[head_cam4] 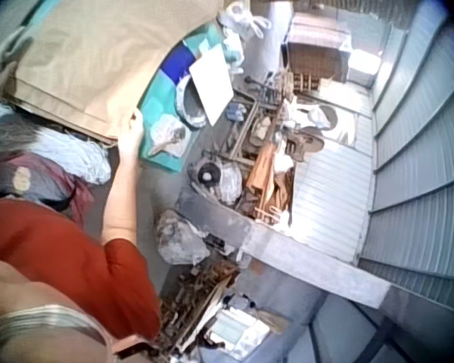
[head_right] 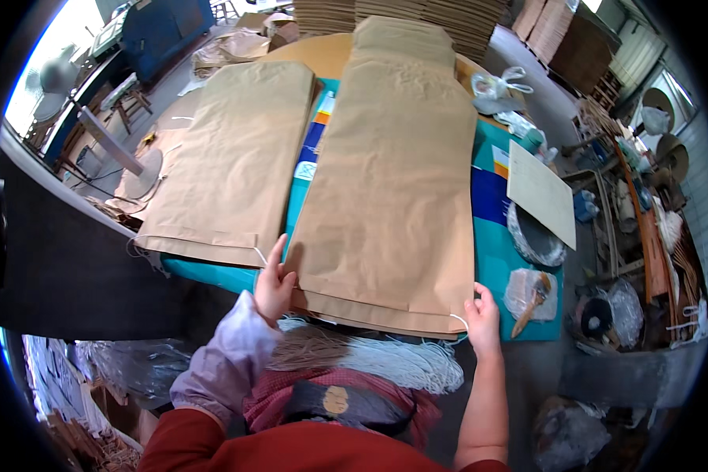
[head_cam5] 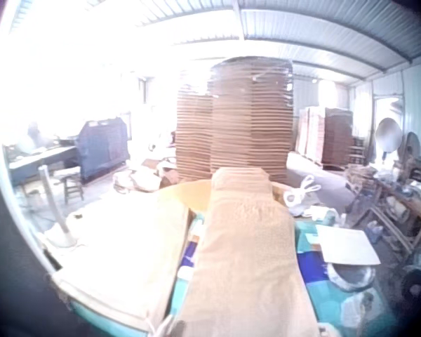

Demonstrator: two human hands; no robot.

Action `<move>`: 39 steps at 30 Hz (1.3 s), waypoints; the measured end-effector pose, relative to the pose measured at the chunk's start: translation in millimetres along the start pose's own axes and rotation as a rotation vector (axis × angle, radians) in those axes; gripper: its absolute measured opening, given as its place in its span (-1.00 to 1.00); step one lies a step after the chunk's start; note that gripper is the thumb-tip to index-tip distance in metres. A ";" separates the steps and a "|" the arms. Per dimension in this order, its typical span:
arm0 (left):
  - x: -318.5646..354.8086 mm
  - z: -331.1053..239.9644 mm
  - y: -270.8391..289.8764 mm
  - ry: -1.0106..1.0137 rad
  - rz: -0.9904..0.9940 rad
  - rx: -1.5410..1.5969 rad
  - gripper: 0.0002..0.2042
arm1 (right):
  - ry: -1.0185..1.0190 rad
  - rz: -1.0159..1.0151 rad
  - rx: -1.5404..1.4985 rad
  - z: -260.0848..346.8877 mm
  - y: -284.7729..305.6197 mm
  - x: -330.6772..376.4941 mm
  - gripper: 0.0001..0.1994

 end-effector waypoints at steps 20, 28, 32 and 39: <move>-137.3 11.5 270.7 -0.390 -0.556 -1.355 -0.51 | 0.007 0.532 0.192 73.4 -359.9 54.3 -0.41; 39.8 -63.0 -29.6 -0.548 0.272 -0.436 -0.56 | 0.276 0.471 0.266 9.7 -148.2 97.9 -0.68; 42.2 -63.2 -80.8 -0.659 0.326 -0.569 -0.57 | 0.052 0.071 0.173 -27.2 -27.9 69.2 -0.78; 37.8 -65.4 -41.8 -0.703 0.218 -0.669 -0.65 | 0.576 -0.407 0.986 32.4 122.7 13.7 -0.67</move>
Point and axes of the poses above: each hand's wrist, its own x-axis away from the middle knuckle, its own y-axis out of the back of the hand, z = x × y, the point moved 10 cm from there along -x, towards the middle knuckle, and after that the axes turned 13 degrees about -z, right-handed, at the moved point
